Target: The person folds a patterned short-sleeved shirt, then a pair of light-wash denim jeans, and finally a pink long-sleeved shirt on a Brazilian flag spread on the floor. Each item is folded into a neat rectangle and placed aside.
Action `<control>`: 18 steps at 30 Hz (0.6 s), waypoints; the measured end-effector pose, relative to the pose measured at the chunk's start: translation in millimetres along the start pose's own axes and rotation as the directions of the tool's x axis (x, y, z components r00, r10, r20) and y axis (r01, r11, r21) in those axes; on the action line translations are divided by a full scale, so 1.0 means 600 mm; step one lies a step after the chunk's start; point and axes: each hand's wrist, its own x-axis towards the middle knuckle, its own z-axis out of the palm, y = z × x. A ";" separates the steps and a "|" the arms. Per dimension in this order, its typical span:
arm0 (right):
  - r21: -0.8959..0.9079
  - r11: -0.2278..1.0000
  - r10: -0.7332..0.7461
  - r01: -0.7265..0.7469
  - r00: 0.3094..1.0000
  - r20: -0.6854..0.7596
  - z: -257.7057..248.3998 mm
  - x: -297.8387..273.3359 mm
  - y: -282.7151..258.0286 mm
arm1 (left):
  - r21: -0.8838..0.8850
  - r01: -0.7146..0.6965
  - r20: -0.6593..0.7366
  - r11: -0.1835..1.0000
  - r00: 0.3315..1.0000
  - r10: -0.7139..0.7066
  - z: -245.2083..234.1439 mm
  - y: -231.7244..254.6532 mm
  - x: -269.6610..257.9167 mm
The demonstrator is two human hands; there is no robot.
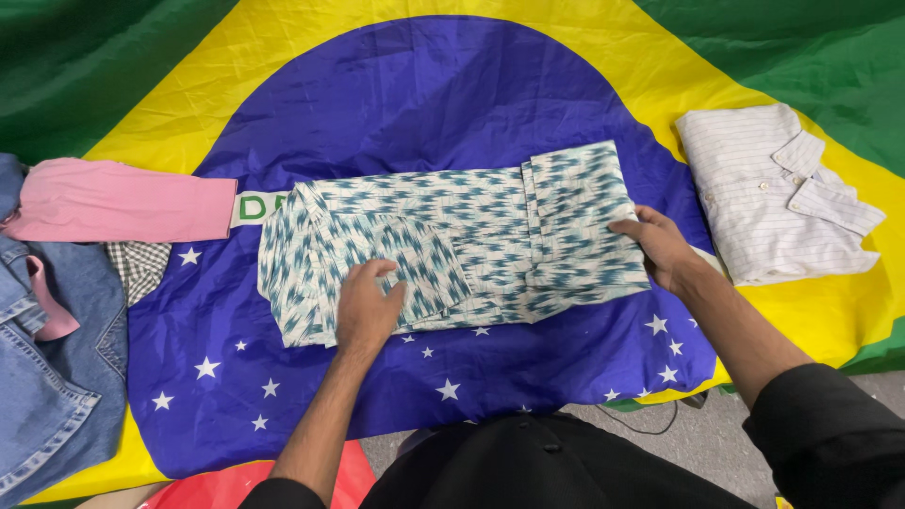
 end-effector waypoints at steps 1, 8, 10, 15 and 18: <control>-0.048 0.998 -0.038 0.038 0.999 -0.004 0.010 -0.006 -0.012 | -0.159 0.047 0.124 0.986 0.992 -0.027 0.007 0.025 0.010; -0.275 0.881 -0.305 0.384 0.907 0.290 0.196 -0.057 -0.070 | -0.689 0.380 0.510 0.617 0.859 0.040 0.034 0.188 0.085; -0.341 0.849 -0.233 0.403 0.866 0.442 0.234 -0.079 -0.070 | -0.626 0.379 0.465 0.681 0.883 -0.064 0.040 0.188 0.093; -0.440 0.800 -0.209 0.409 0.876 0.434 0.250 -0.089 -0.059 | -0.555 0.350 0.239 0.755 0.936 -0.258 0.052 0.146 0.104; -0.466 0.743 -0.298 0.481 0.861 0.413 0.234 -0.079 -0.050 | -0.581 0.210 0.142 0.787 0.978 -0.156 0.039 0.127 0.111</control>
